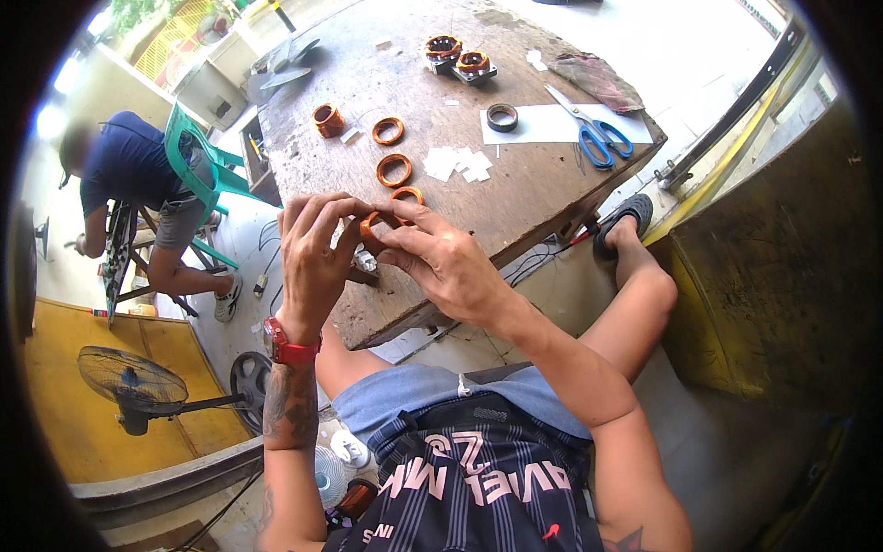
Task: The person cuts small rectangular pieces from a white sheet using scissors, then uses the pieces to wrap and secure copper coils onto a metal core. The person handles the coils and core by hand, placing each wrapped coil into position on the core.
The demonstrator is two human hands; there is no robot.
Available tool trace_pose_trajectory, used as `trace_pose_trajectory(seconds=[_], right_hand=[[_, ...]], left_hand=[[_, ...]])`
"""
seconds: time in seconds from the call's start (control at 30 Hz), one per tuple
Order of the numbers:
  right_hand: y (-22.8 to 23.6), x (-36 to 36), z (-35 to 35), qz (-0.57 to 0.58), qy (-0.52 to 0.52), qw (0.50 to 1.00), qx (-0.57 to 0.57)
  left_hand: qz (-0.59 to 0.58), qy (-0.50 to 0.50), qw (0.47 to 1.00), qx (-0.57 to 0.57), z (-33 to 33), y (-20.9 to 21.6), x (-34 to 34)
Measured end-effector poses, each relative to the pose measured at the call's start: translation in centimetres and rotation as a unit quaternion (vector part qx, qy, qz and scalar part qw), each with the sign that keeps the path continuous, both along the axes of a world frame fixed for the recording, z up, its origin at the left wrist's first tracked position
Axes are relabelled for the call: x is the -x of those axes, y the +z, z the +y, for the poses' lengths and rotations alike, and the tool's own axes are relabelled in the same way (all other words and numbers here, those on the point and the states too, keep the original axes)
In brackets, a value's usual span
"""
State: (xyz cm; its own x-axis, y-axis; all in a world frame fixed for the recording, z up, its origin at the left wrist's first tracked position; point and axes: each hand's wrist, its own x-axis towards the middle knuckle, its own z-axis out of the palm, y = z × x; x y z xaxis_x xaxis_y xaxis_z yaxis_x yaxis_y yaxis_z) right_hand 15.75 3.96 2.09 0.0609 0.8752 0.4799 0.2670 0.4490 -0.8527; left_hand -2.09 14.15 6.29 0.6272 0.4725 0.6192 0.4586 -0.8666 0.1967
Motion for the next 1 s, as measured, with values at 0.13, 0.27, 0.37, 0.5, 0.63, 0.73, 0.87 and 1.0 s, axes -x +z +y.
trace_pose_trajectory(seconds=[0.13,0.27,0.37,0.5,0.63,0.73,0.87,1.0], right_hand=[[-0.1,-0.2,-0.2,0.001,0.006,1.0,0.011],[-1.2,-1.2,-0.4,0.085,0.031,0.995,0.031],[-2.2,-1.8,-0.6,0.349,0.101,0.925,0.113],[-2.7,-2.3,-0.7,0.456,0.132,0.87,0.134],[-2.1,-2.4,-0.4,0.34,0.094,0.928,0.12],[-2.0,-2.1,-0.4,0.172,0.037,0.983,0.058],[-2.4,-1.5,-0.2,0.318,0.102,0.933,0.129],[-2.7,-1.8,-0.1,0.404,0.137,0.889,0.165]], left_hand=[[0.02,-0.024,0.999,0.026,0.6,-0.1,0.3],[-0.048,-0.01,0.997,0.06,-1.2,-0.1,-0.3],[-0.162,0.073,0.936,0.306,-6.7,-1.2,-1.7],[-0.262,0.019,0.818,0.512,-12.1,-5.0,-5.3],[-0.218,0.033,0.78,0.586,-14.0,-6.9,-4.6],[-0.138,0.051,0.759,0.634,-14.3,-6.8,-3.1],[-0.382,0.033,0.735,0.559,-14.4,-6.9,-3.7],[-0.321,0.008,0.687,0.652,-12.8,-7.5,-4.7]])
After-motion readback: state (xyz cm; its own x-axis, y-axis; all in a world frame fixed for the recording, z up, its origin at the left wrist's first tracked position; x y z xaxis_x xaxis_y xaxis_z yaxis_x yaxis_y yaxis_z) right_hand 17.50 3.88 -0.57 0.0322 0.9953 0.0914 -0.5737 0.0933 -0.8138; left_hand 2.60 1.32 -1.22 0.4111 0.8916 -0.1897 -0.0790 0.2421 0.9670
